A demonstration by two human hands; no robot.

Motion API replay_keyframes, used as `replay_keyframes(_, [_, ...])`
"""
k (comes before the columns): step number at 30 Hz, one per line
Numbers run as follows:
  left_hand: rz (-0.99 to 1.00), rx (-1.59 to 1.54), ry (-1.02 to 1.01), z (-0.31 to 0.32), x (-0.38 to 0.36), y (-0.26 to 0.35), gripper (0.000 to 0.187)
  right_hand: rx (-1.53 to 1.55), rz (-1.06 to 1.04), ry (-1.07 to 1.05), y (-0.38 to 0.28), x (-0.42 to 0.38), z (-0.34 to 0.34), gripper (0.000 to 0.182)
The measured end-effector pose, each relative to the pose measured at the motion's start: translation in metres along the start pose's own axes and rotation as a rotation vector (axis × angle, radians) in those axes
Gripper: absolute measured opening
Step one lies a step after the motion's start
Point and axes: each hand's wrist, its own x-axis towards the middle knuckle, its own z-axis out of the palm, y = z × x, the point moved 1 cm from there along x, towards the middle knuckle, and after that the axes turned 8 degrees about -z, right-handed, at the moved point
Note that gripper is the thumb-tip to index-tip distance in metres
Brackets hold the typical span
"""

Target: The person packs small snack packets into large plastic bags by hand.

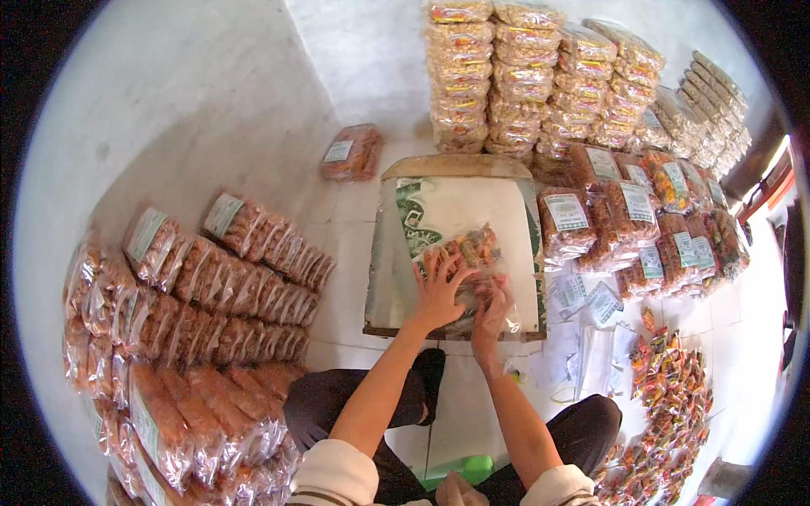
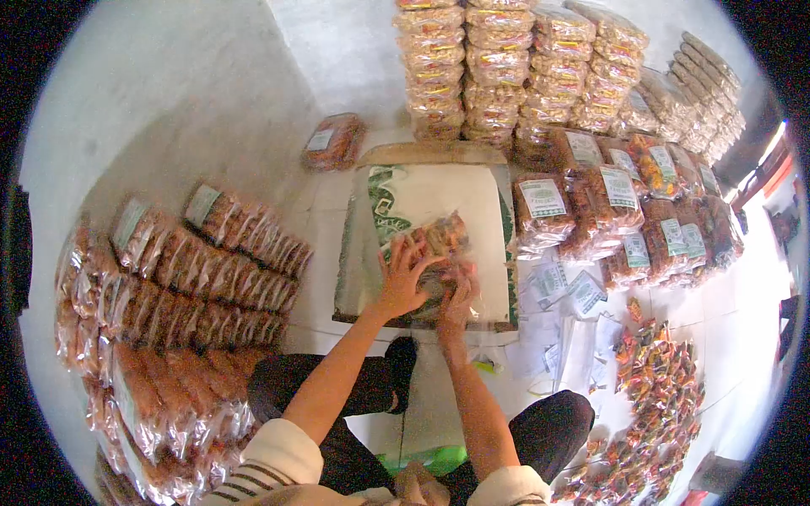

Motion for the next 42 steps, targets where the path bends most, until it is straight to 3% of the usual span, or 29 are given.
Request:
replay_keyframes(3, [0.031,0.013,0.007,0.001,0.022,0.005,0.056,-0.085,0.042,0.016,0.004,-0.006,0.001,0.049])
replay_keyframes(5, [0.164,-0.034,0.136,0.008,0.034,0.012,0.042,-0.124,0.031,0.054,0.003,-0.009,0.003,0.054])
replay_keyframes(8, [0.204,0.088,0.197,0.026,0.047,0.012,0.04,-0.16,0.05,0.071,0.001,-0.007,0.007,0.06])
replay_keyframes(11, [0.218,0.102,0.19,0.042,0.049,0.004,0.042,0.145,0.315,0.204,0.001,-0.007,0.012,0.061])
replay_keyframes(14, [0.285,0.146,0.129,0.036,0.043,0.003,0.042,-0.115,0.23,0.095,-0.005,0.006,0.02,0.058])
replay_keyframes(16, [0.293,0.141,0.128,0.034,0.042,0.002,0.042,-0.068,0.413,0.104,-0.005,0.011,0.024,0.066])
replay_keyframes(20, [0.329,0.169,0.155,0.033,0.043,0.002,0.039,-0.007,0.456,0.092,0.004,0.011,0.03,0.065])
replay_keyframes(23, [0.334,0.165,0.138,0.032,0.042,0.004,0.04,-0.09,0.359,0.185,0.004,0.001,0.029,0.061])
replay_keyframes(25, [0.335,0.179,0.138,0.032,0.041,0.004,0.04,0.249,0.369,0.2,-0.006,-0.003,0.022,0.056])
replay_keyframes(26, [0.34,0.197,0.143,0.031,0.041,0.004,0.041,0.246,0.369,0.202,-0.002,-0.007,0.023,0.056])
replay_keyframes(29, [0.334,0.193,0.189,0.042,0.044,0.001,0.039,0.47,0.325,0.092,0.013,-0.022,0.012,0.053])
replay_keyframes(31, [0.315,0.203,0.143,0.04,0.043,0.005,0.039,-0.055,0.118,-0.338,0.004,-0.031,-0.017,0.048])
replay_keyframes(32, [0.285,0.225,0.097,0.039,0.043,0.007,0.039,-0.073,0.117,-0.325,0.004,-0.033,-0.033,0.048])
replay_keyframes(34, [0.313,0.232,0.132,0.04,0.043,0.015,0.037,-0.127,-0.2,-0.675,0.001,-0.038,-0.064,0.045])
replay_keyframes(35, [0.28,0.246,0.175,0.042,0.044,0.018,0.035,-0.16,-0.195,-0.656,-0.002,-0.044,-0.08,0.045])
replay_keyframes(37, [0.256,0.229,0.258,0.07,0.058,0.012,0.034,-0.199,-0.216,-0.948,-0.006,-0.055,-0.116,0.031])
replay_keyframes(38, [0.267,0.274,0.307,0.076,0.063,0.011,0.033,-0.246,-0.201,-0.918,-0.007,-0.051,-0.135,0.031])
replay_keyframes(40, [0.285,0.433,0.425,0.078,0.068,0.018,0.034,-0.206,-0.145,-1.102,-0.018,-0.049,-0.177,0.033])
replay_keyframes(41, [0.335,0.401,0.439,0.069,0.069,0.031,0.034,-0.205,0.008,-1.164,-0.033,-0.036,-0.202,0.033])
replay_keyframes(42, [0.273,0.452,0.263,0.057,0.069,0.046,0.035,-0.243,0.033,-1.125,-0.039,-0.029,-0.225,0.033])
